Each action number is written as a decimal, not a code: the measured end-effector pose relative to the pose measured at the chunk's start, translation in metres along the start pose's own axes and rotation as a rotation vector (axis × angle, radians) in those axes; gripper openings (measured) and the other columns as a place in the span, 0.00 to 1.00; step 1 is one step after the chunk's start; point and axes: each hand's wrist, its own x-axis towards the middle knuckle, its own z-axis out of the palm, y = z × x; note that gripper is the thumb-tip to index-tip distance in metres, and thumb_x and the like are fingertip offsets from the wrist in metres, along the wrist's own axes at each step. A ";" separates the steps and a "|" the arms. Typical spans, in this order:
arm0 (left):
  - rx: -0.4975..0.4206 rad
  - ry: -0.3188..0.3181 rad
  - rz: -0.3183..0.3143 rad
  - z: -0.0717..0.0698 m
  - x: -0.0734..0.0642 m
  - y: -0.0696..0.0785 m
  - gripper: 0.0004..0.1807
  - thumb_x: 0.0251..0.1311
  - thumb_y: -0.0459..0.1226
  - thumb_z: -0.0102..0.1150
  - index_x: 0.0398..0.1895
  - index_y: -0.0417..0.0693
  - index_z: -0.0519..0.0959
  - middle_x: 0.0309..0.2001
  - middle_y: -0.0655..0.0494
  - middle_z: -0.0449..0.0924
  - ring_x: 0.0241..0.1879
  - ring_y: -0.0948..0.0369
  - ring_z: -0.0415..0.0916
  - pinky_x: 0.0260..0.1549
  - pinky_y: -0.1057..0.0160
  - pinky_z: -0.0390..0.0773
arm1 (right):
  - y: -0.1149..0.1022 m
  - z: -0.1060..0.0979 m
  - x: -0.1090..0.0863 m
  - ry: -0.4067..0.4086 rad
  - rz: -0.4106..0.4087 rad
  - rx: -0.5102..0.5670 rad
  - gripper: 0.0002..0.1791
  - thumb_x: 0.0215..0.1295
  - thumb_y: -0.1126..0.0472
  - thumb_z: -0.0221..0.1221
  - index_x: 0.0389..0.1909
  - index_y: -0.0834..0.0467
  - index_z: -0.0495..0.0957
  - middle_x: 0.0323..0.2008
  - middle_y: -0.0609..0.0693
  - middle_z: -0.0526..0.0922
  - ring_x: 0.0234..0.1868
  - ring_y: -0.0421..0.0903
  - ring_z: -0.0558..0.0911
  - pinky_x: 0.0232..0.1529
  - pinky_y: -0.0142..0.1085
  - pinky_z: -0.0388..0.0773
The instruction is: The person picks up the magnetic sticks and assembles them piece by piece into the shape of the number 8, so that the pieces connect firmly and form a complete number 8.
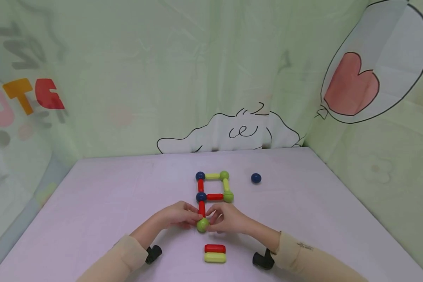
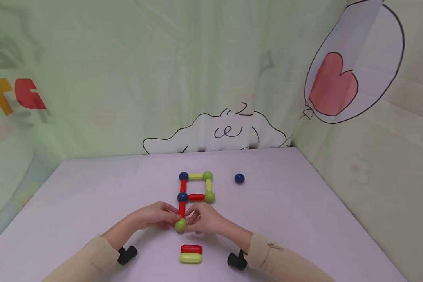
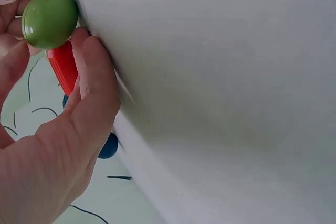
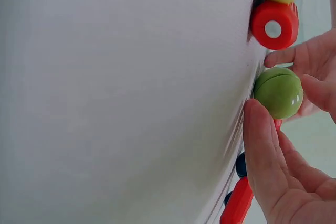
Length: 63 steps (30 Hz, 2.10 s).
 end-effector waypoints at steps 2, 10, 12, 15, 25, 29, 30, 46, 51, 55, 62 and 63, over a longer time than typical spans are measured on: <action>0.011 -0.011 0.000 0.001 -0.005 0.000 0.20 0.56 0.39 0.61 0.48 0.35 0.73 0.34 0.52 0.78 0.33 0.60 0.76 0.37 0.62 0.77 | 0.000 -0.001 -0.002 -0.017 0.015 0.006 0.18 0.50 0.64 0.67 0.42 0.63 0.75 0.28 0.49 0.79 0.25 0.43 0.79 0.28 0.34 0.78; 0.048 0.006 0.020 0.005 -0.013 -0.003 0.19 0.53 0.40 0.64 0.44 0.38 0.74 0.34 0.53 0.79 0.35 0.60 0.76 0.39 0.60 0.77 | -0.002 -0.002 -0.014 -0.079 0.074 -0.052 0.18 0.50 0.62 0.67 0.42 0.61 0.76 0.27 0.46 0.78 0.25 0.43 0.75 0.26 0.31 0.75; 0.059 0.016 0.022 0.006 -0.013 -0.003 0.19 0.52 0.40 0.64 0.43 0.38 0.75 0.34 0.54 0.79 0.35 0.60 0.76 0.39 0.60 0.77 | -0.002 -0.001 -0.017 -0.102 0.078 -0.064 0.16 0.50 0.61 0.67 0.39 0.60 0.77 0.26 0.45 0.78 0.24 0.43 0.74 0.25 0.31 0.73; 0.071 0.026 0.024 0.008 -0.012 -0.004 0.18 0.51 0.40 0.65 0.41 0.39 0.75 0.33 0.55 0.79 0.35 0.61 0.75 0.39 0.60 0.77 | -0.002 -0.001 -0.021 -0.141 0.071 -0.077 0.12 0.51 0.61 0.67 0.35 0.59 0.79 0.24 0.45 0.77 0.24 0.43 0.73 0.24 0.29 0.71; 0.085 0.037 0.026 0.009 -0.012 -0.006 0.16 0.51 0.40 0.65 0.40 0.40 0.76 0.32 0.55 0.79 0.34 0.61 0.75 0.37 0.61 0.76 | -0.001 -0.002 -0.026 -0.233 0.044 -0.132 0.05 0.51 0.64 0.66 0.31 0.57 0.81 0.22 0.43 0.77 0.22 0.38 0.71 0.24 0.26 0.68; 0.080 0.038 0.024 0.010 -0.012 -0.006 0.16 0.51 0.41 0.65 0.40 0.41 0.76 0.32 0.55 0.79 0.34 0.61 0.74 0.37 0.62 0.75 | 0.001 -0.001 -0.026 -0.237 0.035 -0.141 0.04 0.52 0.64 0.66 0.30 0.57 0.82 0.22 0.43 0.77 0.22 0.37 0.71 0.24 0.25 0.68; 0.081 0.039 0.023 0.010 -0.012 -0.007 0.16 0.51 0.41 0.65 0.40 0.41 0.76 0.32 0.55 0.79 0.34 0.61 0.74 0.37 0.62 0.75 | 0.001 -0.001 -0.026 -0.237 0.035 -0.141 0.05 0.52 0.64 0.66 0.30 0.57 0.82 0.22 0.43 0.77 0.22 0.37 0.71 0.24 0.25 0.69; 0.077 0.036 0.022 0.010 -0.011 -0.007 0.16 0.52 0.40 0.65 0.41 0.41 0.76 0.33 0.55 0.79 0.34 0.61 0.74 0.36 0.62 0.75 | 0.002 -0.010 -0.029 -0.179 0.046 -0.107 0.06 0.51 0.66 0.65 0.32 0.58 0.82 0.25 0.45 0.79 0.25 0.42 0.74 0.26 0.31 0.74; 0.087 0.044 0.025 0.010 -0.012 -0.007 0.16 0.53 0.40 0.64 0.41 0.40 0.76 0.33 0.55 0.78 0.34 0.61 0.74 0.37 0.61 0.75 | 0.004 -0.017 -0.027 -0.122 0.041 -0.120 0.06 0.52 0.66 0.65 0.33 0.58 0.81 0.26 0.45 0.79 0.25 0.42 0.74 0.25 0.30 0.74; 0.084 0.048 0.022 0.010 -0.011 -0.008 0.16 0.53 0.40 0.64 0.42 0.40 0.76 0.33 0.55 0.78 0.34 0.60 0.74 0.37 0.61 0.75 | 0.005 -0.020 -0.025 -0.082 0.031 -0.132 0.07 0.52 0.67 0.64 0.34 0.60 0.81 0.26 0.46 0.79 0.24 0.42 0.74 0.26 0.30 0.74; 0.080 0.045 0.020 0.010 -0.012 -0.007 0.17 0.52 0.40 0.64 0.42 0.40 0.76 0.33 0.55 0.78 0.34 0.60 0.74 0.37 0.61 0.75 | 0.007 -0.023 -0.018 -0.032 0.026 -0.144 0.08 0.52 0.67 0.64 0.35 0.62 0.81 0.28 0.47 0.79 0.25 0.42 0.75 0.27 0.31 0.75; 0.078 0.044 0.021 0.010 -0.012 -0.007 0.17 0.52 0.40 0.64 0.42 0.40 0.76 0.34 0.55 0.78 0.34 0.60 0.74 0.37 0.61 0.75 | 0.008 -0.023 -0.017 -0.032 0.022 -0.143 0.08 0.53 0.67 0.64 0.36 0.62 0.81 0.28 0.47 0.80 0.25 0.42 0.75 0.27 0.31 0.76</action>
